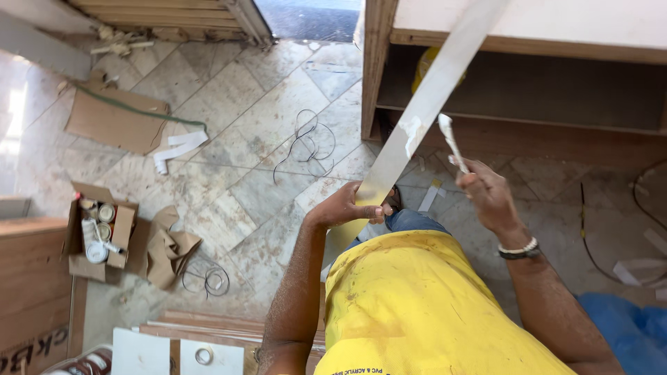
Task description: The person holds a long, thin piece of wood and uses a brush to apply white paint to its surface. They repeatedly dip the brush into a yellow container to reload paint and continue coating the wood piece.
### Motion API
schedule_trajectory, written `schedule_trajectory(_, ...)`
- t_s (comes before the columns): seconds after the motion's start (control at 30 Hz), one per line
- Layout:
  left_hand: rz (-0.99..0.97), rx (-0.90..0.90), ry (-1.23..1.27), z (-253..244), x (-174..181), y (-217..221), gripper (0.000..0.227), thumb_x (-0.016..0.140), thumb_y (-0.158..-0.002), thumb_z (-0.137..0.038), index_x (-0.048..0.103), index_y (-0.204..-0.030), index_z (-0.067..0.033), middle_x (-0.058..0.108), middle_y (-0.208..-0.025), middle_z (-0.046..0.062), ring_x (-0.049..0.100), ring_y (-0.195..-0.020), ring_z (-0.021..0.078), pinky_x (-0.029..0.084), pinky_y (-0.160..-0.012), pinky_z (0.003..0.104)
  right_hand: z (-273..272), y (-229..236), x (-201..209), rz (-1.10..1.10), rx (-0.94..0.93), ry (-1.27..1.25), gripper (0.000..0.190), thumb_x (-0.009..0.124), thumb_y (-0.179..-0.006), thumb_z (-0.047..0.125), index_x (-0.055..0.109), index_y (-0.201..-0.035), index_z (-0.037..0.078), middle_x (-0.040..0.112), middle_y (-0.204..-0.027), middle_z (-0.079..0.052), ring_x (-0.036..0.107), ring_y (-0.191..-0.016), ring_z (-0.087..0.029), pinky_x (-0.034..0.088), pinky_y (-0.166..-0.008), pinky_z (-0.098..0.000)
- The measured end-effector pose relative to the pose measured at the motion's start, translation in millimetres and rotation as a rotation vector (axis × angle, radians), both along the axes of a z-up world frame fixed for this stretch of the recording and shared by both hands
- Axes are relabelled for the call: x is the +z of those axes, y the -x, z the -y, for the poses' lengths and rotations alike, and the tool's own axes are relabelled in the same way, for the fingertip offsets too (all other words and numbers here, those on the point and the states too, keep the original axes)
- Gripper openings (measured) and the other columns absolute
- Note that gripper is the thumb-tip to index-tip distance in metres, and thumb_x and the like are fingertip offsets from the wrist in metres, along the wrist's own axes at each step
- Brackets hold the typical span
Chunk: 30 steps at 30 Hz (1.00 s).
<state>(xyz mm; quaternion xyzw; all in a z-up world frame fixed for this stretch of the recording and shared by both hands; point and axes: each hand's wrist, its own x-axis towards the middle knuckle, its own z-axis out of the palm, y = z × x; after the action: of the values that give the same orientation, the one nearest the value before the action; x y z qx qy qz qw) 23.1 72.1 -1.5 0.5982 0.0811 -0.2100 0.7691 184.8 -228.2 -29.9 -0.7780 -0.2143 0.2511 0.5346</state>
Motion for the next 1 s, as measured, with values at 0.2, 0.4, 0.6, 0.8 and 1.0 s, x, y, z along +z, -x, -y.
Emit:
schedule_trajectory(0.2, 0.039, 0.025, 0.034, 8.4, 3.5, 32.7, 0.063, 0.085, -0.082, -0.031, 0.061, -0.129, 0.0033, 0.074, -0.099, 0.009, 0.069, -0.086, 0.0144, 0.058, -0.081, 0.032, -53.9, 64.6, 47.1, 0.543, -0.055, 0.144, 0.048, 0.061, -0.105, 0.036, 0.060, -0.138, 0.001, 0.067, -0.122, -0.018, 0.068, -0.106, -0.029, 0.055, -0.088, -0.0413)
schedule_trajectory(0.4, 0.064, 0.051, 0.108, 20.6, -6.4, 63.8, 0.060, 0.083, -0.084, -0.022, 0.059, -0.133, 0.0033, 0.075, -0.103, 0.009, 0.069, -0.088, 0.0148, 0.059, -0.081, 0.033, -52.6, 94.6, 81.2, 0.491, -0.005, 0.644, 0.048, 0.071, -0.094, 0.036, 0.066, -0.134, 0.010, 0.069, -0.109, -0.015, 0.069, -0.098, -0.032, 0.057, -0.084, -0.0444)
schedule_trajectory(0.6, 0.040, 0.087, 0.098, 26.1, -21.2, 87.2, 0.057, 0.080, -0.085, -0.017, 0.059, -0.133, 0.0055, 0.076, -0.110, 0.011, 0.069, -0.090, 0.0144, 0.059, -0.082, 0.033, -28.4, 118.2, 65.9, 0.434, 0.131, 0.412, 0.042, 0.066, -0.097, 0.033, 0.069, -0.127, 0.005, 0.071, -0.110, -0.013, 0.070, -0.094, -0.026, 0.056, -0.079, -0.0410)
schedule_trajectory(0.8, 0.096, 0.063, 0.173, 24.1, -22.0, 103.0, 0.058, 0.079, -0.087, -0.015, 0.059, -0.136, 0.0088, 0.076, -0.115, 0.013, 0.066, -0.086, 0.0161, 0.058, -0.082, 0.034, -20.0, 111.5, 32.7, -0.430, -0.055, 0.132, 0.043, 0.046, -0.106, 0.036, 0.068, -0.110, -0.001, 0.072, -0.083, -0.009, 0.064, -0.067, -0.013, 0.055, -0.060, -0.0290)
schedule_trajectory(1.0, 0.108, 0.029, 0.099, 24.5, -9.8, 97.2, 0.062, 0.081, -0.084, -0.011, 0.055, -0.138, 0.0072, 0.075, -0.115, 0.013, 0.070, -0.098, 0.0147, 0.060, -0.091, 0.033, -26.3, 105.8, 24.6, -0.495, 0.001, 0.326, 0.054, 0.045, -0.109, 0.038, 0.070, -0.106, -0.009, 0.067, -0.076, -0.011, 0.059, -0.060, -0.014, 0.051, -0.054, -0.0293)
